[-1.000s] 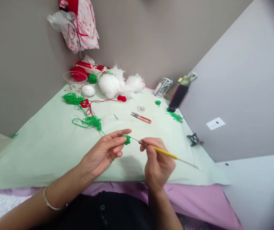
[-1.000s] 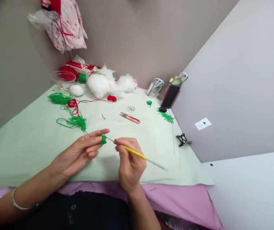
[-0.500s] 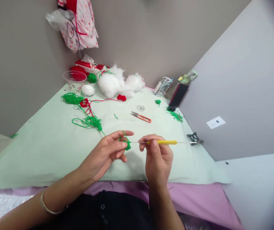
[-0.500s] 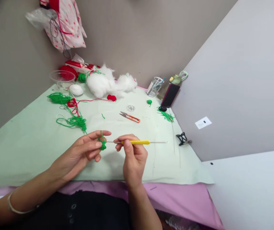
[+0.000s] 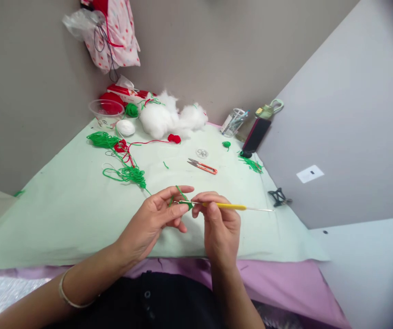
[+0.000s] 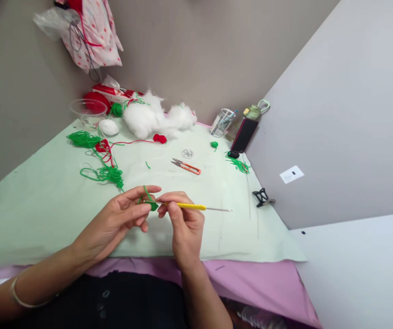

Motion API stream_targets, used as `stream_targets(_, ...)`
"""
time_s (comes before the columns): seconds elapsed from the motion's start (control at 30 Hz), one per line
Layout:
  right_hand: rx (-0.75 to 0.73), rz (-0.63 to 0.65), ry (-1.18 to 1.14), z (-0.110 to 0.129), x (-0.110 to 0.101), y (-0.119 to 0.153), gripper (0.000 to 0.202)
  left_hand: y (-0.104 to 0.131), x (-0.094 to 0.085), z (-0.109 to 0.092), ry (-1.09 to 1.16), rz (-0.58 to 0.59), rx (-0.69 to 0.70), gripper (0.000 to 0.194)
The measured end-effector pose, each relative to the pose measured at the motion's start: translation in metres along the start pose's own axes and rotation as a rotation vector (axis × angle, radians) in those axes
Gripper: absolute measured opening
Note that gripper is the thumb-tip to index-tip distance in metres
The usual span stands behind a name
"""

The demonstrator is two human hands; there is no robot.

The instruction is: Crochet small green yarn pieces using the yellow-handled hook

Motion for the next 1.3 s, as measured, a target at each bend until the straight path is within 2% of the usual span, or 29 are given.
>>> stream_targets(0.1,-0.026,-0.024,0.009,0.002,-0.002,0.0,0.017,-0.001,-0.002,-0.001,0.026,-0.004,-0.009,0.031)
stream_targets(0.3,-0.072,-0.196,0.035,0.012,-0.01,0.001,0.019,-0.002,-0.004,-0.001,0.063,0.01,-0.047,0.035)
stream_targets(0.57,-0.101,-0.08,0.088,0.016,-0.005,0.004,0.019,-0.002,-0.002,-0.003,0.038,0.009,-0.043,0.038)
stream_targets(1.3,-0.145,-0.096,0.164,0.02,-0.004,0.005,0.02,-0.002,-0.003,-0.002,-0.005,0.005,-0.006,0.04)
Point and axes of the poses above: each hand's wrist, its own y-axis away from the middle knuckle, its own x-axis out of the palm, z = x × y, the point moved 4 cm from there along -y, towards the middle knuckle, and after that the axes turned 4 degrees about x, right-handed, at the moved point
